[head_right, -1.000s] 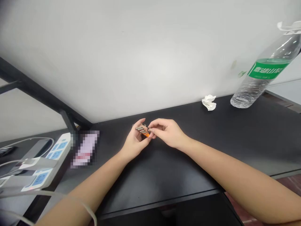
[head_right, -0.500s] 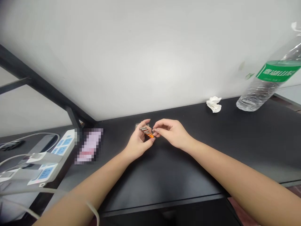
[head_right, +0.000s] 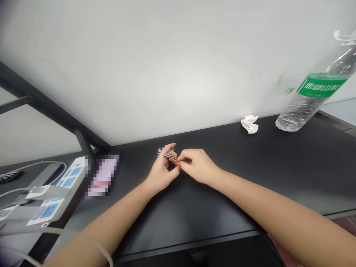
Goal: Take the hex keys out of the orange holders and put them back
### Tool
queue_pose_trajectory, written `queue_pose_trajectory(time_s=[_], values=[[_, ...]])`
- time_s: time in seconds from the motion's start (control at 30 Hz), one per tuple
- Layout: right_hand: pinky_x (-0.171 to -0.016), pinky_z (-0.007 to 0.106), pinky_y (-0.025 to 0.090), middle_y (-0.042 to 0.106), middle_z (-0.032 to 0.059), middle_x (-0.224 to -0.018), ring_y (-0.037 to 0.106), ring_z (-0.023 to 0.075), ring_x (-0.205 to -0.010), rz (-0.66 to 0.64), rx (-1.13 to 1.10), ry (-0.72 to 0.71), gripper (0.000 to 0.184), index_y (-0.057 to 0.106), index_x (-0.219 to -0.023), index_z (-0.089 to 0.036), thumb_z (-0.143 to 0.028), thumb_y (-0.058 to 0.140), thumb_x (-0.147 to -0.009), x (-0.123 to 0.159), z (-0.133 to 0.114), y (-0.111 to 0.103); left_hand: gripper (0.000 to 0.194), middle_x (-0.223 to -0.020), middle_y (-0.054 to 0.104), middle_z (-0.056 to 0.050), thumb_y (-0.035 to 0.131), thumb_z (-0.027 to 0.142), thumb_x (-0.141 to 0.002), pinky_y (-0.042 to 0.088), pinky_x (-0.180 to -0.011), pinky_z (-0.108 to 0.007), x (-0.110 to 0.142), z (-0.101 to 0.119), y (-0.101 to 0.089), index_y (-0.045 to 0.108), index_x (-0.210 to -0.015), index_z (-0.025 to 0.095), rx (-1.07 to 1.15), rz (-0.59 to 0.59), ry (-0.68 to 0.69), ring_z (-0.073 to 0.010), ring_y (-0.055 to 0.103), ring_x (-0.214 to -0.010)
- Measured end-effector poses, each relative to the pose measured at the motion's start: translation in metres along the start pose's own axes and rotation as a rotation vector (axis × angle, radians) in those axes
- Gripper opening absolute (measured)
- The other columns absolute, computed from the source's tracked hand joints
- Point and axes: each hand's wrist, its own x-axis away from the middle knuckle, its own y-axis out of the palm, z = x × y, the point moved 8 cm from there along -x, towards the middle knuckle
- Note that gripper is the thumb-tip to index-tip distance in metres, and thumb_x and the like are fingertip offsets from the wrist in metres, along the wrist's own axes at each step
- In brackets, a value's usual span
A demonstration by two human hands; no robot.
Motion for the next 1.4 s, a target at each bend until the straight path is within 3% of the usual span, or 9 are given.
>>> queue_pose_trajectory(time_s=[0.2, 0.37, 0.5, 0.6, 0.87, 1.03, 1.2, 1.3, 1.4], values=[[-0.085, 0.034, 0.051, 0.075, 0.0081, -0.108, 0.068, 0.0208, -0.096, -0.141, 0.386, -0.289, 0.027, 0.072, -0.109, -0.019, -0.019, 0.046, -0.102, 0.008, -0.021, 0.009, 0.073, -0.098, 0.054, -0.001, 0.069, 0.018, -0.082, 0.05, -0.086, -0.033, 0.0, -0.001, -0.001, 0.036, -0.147, 0.026, 0.054, 0.021, -0.007, -0.0153, 0.058, -0.088], [-0.065, 0.03, 0.043, 0.072, 0.0108, -0.102, 0.066, 0.0193, -0.081, -0.23, 0.725, -0.277, 0.029, 0.069, -0.111, -0.015, -0.012, 0.043, -0.099, 0.015, -0.015, 0.019, 0.077, -0.097, 0.055, 0.0, 0.068, 0.014, -0.079, 0.05, -0.084, -0.034, 0.001, -0.002, 0.002, 0.037, -0.148, 0.027, 0.012, -0.009, -0.009, -0.0153, 0.058, -0.085], [-0.057, 0.031, 0.032, 0.069, 0.0086, -0.088, 0.059, 0.0171, -0.069, -0.29, 0.83, -0.276, 0.027, 0.072, -0.104, -0.014, -0.01, 0.046, -0.096, 0.017, -0.018, 0.024, 0.077, -0.096, 0.055, -0.001, 0.064, 0.011, -0.078, 0.049, -0.083, -0.035, 0.002, 0.004, 0.005, 0.038, -0.149, 0.027, -0.126, -0.063, 0.031, -0.0159, 0.057, -0.083], [-0.057, 0.031, 0.03, 0.069, 0.0065, -0.086, 0.057, 0.0155, -0.065, -0.307, 0.785, -0.252, 0.027, 0.074, -0.097, -0.016, -0.015, 0.048, -0.099, 0.014, -0.017, 0.021, 0.079, -0.096, 0.054, -0.001, 0.062, 0.01, -0.079, 0.048, -0.085, -0.036, 0.002, 0.009, 0.007, 0.036, -0.151, 0.027, -0.204, -0.101, 0.064, -0.0166, 0.056, -0.083], [-0.067, 0.028, 0.038, 0.068, 0.0011, -0.08, 0.057, 0.0132, -0.069, -0.261, 0.438, -0.225, 0.03, 0.075, -0.085, -0.02, -0.025, 0.052, -0.103, 0.006, -0.011, 0.011, 0.072, -0.094, 0.057, -0.001, 0.064, 0.011, -0.078, 0.05, -0.084, -0.035, 0.004, 0.012, 0.01, 0.042, -0.146, 0.025, -0.195, -0.155, 0.075, -0.0175, 0.057, -0.083], [-0.069, 0.029, 0.039, 0.069, 0.0023, -0.08, 0.059, 0.0149, -0.073, -0.232, 0.475, -0.244, 0.031, 0.071, -0.081, -0.018, -0.023, 0.05, -0.103, 0.009, -0.016, 0.014, 0.049, -0.1, 0.063, -0.005, 0.066, 0.011, -0.077, 0.052, -0.085, -0.035, 0.003, 0.013, 0.01, 0.055, -0.124, 0.022, -0.101, -0.148, 0.056, -0.0196, 0.062, -0.089], [-0.067, 0.031, 0.038, 0.07, 0.0045, -0.081, 0.061, 0.0165, -0.073, -0.223, 0.53, -0.225, 0.032, 0.067, -0.078, -0.017, -0.024, 0.048, -0.103, 0.009, -0.015, 0.017, 0.045, -0.106, 0.064, -0.006, 0.066, 0.012, -0.08, 0.054, -0.088, -0.035, 0.003, 0.013, 0.012, 0.054, -0.123, 0.021, -0.106, -0.179, 0.061, -0.0192, 0.063, -0.094], [-0.068, 0.03, 0.04, 0.07, 0.0034, -0.078, 0.061, 0.0159, -0.072, -0.192, 0.425, -0.145, 0.032, 0.065, -0.075, -0.018, -0.024, 0.05, -0.101, 0.005, -0.007, 0.01, 0.053, -0.104, 0.062, -0.006, 0.067, 0.017, -0.085, 0.056, -0.084, -0.033, 0.003, 0.006, 0.011, 0.05, -0.135, 0.022, -0.037, -0.144, 0.013, -0.0174, 0.063, -0.091], [-0.064, 0.028, 0.044, 0.07, 0.001, -0.071, 0.063, 0.0148, -0.065, -0.196, 0.217, 0.064, 0.03, 0.066, -0.076, -0.019, -0.031, 0.052, -0.1, 0.0, 0.013, 0.003, 0.048, -0.101, 0.062, -0.005, 0.063, 0.028, -0.092, 0.06, -0.071, -0.03, 0.003, -0.007, 0.009, 0.051, -0.138, 0.023, 0.136, -0.089, -0.12, -0.0146, 0.064, -0.079]])
